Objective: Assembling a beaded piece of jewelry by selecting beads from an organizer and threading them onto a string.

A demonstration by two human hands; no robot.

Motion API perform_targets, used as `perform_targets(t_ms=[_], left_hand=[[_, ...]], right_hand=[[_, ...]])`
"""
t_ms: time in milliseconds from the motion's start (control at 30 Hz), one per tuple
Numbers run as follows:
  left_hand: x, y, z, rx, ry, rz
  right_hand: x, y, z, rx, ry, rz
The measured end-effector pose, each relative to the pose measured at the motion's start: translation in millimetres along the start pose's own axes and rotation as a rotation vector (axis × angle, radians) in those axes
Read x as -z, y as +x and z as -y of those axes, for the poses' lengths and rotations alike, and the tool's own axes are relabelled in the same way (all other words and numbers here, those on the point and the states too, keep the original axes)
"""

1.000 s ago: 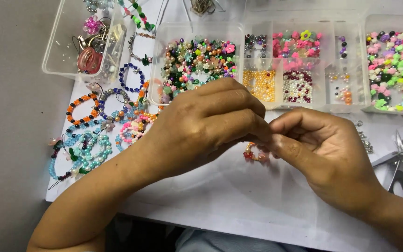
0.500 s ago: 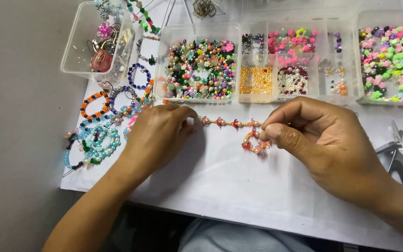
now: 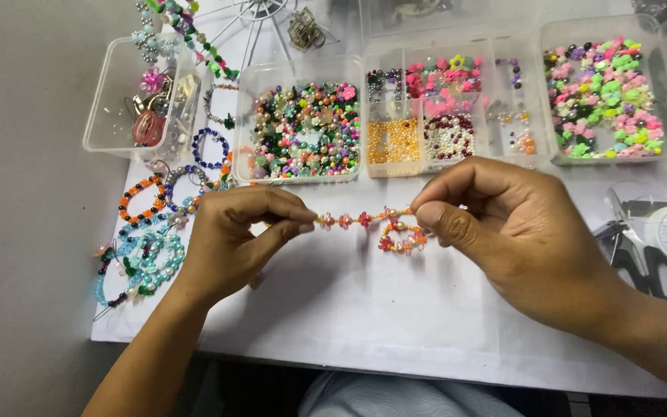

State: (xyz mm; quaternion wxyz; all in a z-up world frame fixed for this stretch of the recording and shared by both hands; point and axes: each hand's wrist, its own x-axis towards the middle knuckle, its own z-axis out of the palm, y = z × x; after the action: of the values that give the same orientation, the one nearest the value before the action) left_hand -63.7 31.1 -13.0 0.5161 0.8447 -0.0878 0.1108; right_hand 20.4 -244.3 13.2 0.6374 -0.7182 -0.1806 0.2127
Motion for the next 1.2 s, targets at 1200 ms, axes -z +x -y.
perform_targets(t_ms=[1200], left_hand=[[-83, 22, -17, -0.374, -0.265, -0.198]], right_hand=[[-13, -24, -44, 0.087, 0.137, -0.189]])
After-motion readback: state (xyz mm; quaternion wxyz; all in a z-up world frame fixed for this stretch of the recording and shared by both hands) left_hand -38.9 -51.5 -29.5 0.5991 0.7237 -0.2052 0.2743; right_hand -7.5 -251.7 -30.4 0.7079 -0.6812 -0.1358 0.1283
